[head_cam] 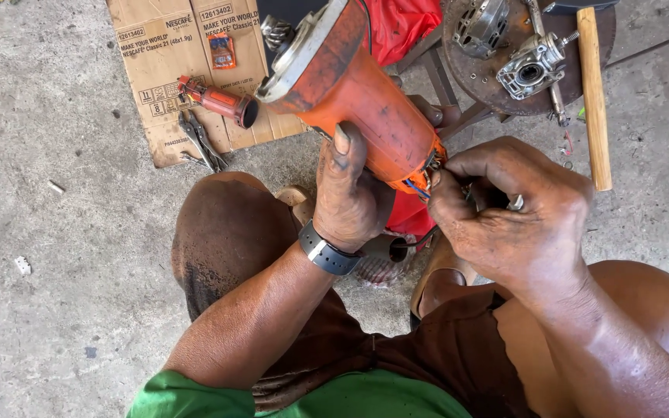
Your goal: Disassembling and reassembling an electric angle grinder for repair using a screwdriver.
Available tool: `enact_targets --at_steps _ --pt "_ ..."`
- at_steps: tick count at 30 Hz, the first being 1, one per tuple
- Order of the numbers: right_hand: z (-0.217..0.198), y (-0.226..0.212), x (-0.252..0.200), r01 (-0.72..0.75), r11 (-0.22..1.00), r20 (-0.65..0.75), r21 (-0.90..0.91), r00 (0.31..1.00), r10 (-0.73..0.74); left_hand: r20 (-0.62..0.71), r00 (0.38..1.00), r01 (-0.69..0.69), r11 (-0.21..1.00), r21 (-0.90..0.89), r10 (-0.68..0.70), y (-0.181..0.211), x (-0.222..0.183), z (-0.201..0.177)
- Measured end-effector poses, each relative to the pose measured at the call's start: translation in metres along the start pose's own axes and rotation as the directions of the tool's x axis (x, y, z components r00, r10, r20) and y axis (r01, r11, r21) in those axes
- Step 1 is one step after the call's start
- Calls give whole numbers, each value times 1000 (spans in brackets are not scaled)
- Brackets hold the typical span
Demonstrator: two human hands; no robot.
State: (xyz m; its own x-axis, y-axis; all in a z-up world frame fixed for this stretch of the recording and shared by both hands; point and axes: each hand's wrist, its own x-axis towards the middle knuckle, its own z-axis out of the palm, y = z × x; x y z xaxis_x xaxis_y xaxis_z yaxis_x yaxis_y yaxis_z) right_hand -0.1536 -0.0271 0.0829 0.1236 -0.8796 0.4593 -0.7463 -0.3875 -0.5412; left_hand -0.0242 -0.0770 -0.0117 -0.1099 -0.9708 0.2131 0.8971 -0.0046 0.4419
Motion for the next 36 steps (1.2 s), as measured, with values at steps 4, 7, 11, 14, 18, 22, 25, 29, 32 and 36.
enact_targets --at_steps 4,7,11,14,18,22,25,29,32,36 --pt "4 -2 -4 -43 999 -35 20 998 44 53 998 -46 999 25 44 2 1 -3" --pt "3 0 -4 -63 998 -42 24 997 64 148 985 102 993 -60 -92 10 4 4" --pt "-1 3 1 121 992 4 45 993 -121 114 989 114 982 -150 -97 8 4 1" --pt "-3 3 2 128 987 25 99 991 -131 61 992 119 969 -218 -109 8 5 1" --pt "-6 -5 5 11 982 78 188 997 -26 48 966 254 896 -364 -255 13 10 3" --pt "-10 -7 5 -15 970 102 241 995 -10 60 917 379 816 -435 -394 21 12 1" --pt "-12 -5 5 -56 968 133 244 991 24 -76 937 288 878 -383 -341 23 18 1" --pt "-8 2 2 -39 968 135 249 991 5 -126 913 308 856 -416 -389 23 22 -2" --pt "-5 3 2 -43 966 135 256 991 8 -158 905 311 866 -391 -396 23 24 -1" --pt "-4 -1 8 -43 967 143 250 990 7 -236 900 291 907 -305 -368 24 27 5"
